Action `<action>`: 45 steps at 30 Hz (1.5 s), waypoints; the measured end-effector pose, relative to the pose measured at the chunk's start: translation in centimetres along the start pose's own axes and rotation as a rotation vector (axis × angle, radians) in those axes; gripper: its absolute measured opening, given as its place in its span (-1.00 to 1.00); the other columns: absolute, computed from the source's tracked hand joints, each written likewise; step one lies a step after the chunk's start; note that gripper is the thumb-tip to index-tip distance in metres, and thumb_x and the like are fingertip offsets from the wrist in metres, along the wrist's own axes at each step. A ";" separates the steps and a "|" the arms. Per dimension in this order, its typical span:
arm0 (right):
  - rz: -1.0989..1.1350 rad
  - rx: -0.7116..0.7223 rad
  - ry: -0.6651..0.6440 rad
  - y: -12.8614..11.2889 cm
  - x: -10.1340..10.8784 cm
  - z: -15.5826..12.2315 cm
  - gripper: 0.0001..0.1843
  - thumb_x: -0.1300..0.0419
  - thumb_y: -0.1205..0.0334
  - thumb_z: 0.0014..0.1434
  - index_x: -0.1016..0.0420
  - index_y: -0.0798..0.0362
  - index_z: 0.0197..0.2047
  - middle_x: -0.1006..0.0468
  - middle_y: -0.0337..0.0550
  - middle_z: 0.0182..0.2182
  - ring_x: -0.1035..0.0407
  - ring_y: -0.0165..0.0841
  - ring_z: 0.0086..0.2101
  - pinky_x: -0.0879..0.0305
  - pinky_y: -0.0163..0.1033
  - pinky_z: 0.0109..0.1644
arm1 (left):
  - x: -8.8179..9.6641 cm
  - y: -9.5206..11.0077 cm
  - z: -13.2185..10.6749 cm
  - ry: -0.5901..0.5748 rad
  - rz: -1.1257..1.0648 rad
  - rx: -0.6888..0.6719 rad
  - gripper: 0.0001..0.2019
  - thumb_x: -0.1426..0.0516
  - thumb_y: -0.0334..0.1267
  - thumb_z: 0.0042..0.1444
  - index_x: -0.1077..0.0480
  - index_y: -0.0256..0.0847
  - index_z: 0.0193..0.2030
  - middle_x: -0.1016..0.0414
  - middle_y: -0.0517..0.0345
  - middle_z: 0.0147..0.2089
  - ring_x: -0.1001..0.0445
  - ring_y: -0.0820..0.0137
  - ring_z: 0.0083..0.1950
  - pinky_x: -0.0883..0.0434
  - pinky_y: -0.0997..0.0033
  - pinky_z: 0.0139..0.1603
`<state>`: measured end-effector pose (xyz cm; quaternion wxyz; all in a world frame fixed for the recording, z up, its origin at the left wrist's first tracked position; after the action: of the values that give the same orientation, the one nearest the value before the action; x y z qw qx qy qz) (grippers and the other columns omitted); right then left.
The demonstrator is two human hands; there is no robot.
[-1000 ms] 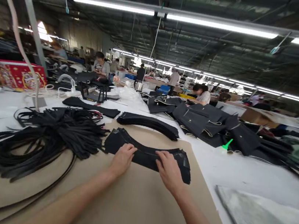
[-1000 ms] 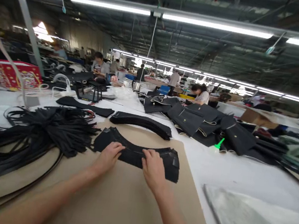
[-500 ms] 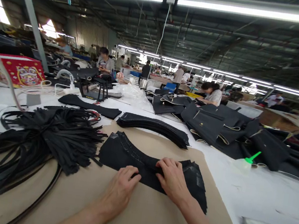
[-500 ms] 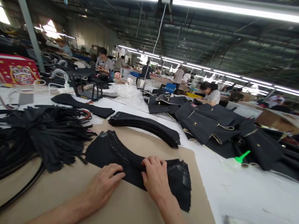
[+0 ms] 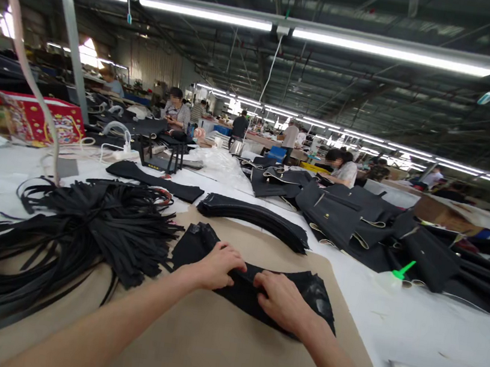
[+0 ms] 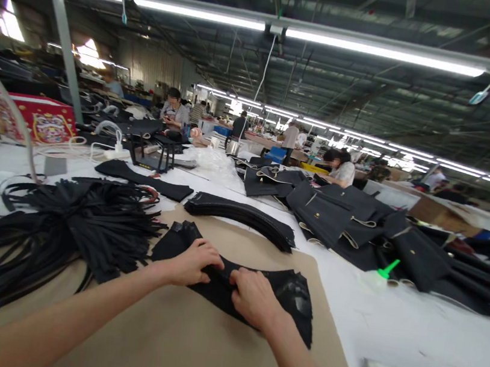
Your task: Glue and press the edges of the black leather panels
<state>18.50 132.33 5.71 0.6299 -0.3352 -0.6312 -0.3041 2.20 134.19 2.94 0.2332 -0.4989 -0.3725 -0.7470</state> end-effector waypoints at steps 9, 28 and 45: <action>-0.025 -0.062 -0.085 -1.3 0.7 0.6 -0.69 -0.03 0.40 -0.03 -0.46 0.03 -0.22 -0.56 -0.07 -0.34 -0.42 -0.22 -0.29 0.00 -0.21 -0.32 | 0.7 -1.2 0.5 -0.209 0.018 0.074 -0.79 -0.26 -0.35 -0.20 -0.44 -0.15 -0.34 -0.52 0.27 -0.34 -0.45 0.34 -0.23 -0.16 0.14 0.04; 0.260 -0.172 -0.364 -0.3 0.8 3.8 -0.86 -0.18 0.35 -0.09 -0.50 0.10 -0.38 -0.30 -0.36 -0.59 -0.17 -0.46 -0.49 -0.05 -0.33 -0.41 | -6.0 7.4 -7.4 0.103 -0.053 -0.058 -0.70 -0.07 -0.15 0.21 -0.32 -0.19 0.05 -0.38 0.04 0.05 -0.32 0.21 0.07 -0.33 0.19 0.11; 0.908 -0.011 -0.227 -11.1 16.9 -0.7 -0.68 -0.30 0.05 0.00 -0.46 0.08 -0.23 -0.50 -0.27 -0.37 -0.34 -0.45 -0.37 -0.28 -0.35 -0.26 | -5.4 5.4 -8.4 0.396 -0.424 0.116 -0.61 -0.11 -0.40 0.05 -0.28 -0.19 0.06 -0.32 0.01 0.08 -0.27 0.27 0.15 -0.27 0.19 0.23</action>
<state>10.26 125.87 23.01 0.6243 -0.6121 -0.4839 0.0378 3.46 124.11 -2.12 0.1680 -0.2404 -0.4578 -0.8393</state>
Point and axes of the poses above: each hand's wrist, its own z-axis towards the middle knuckle, its own x-axis out of the back of the hand, y = z × x, the point moved 4 cm from there along z, towards the middle knuckle
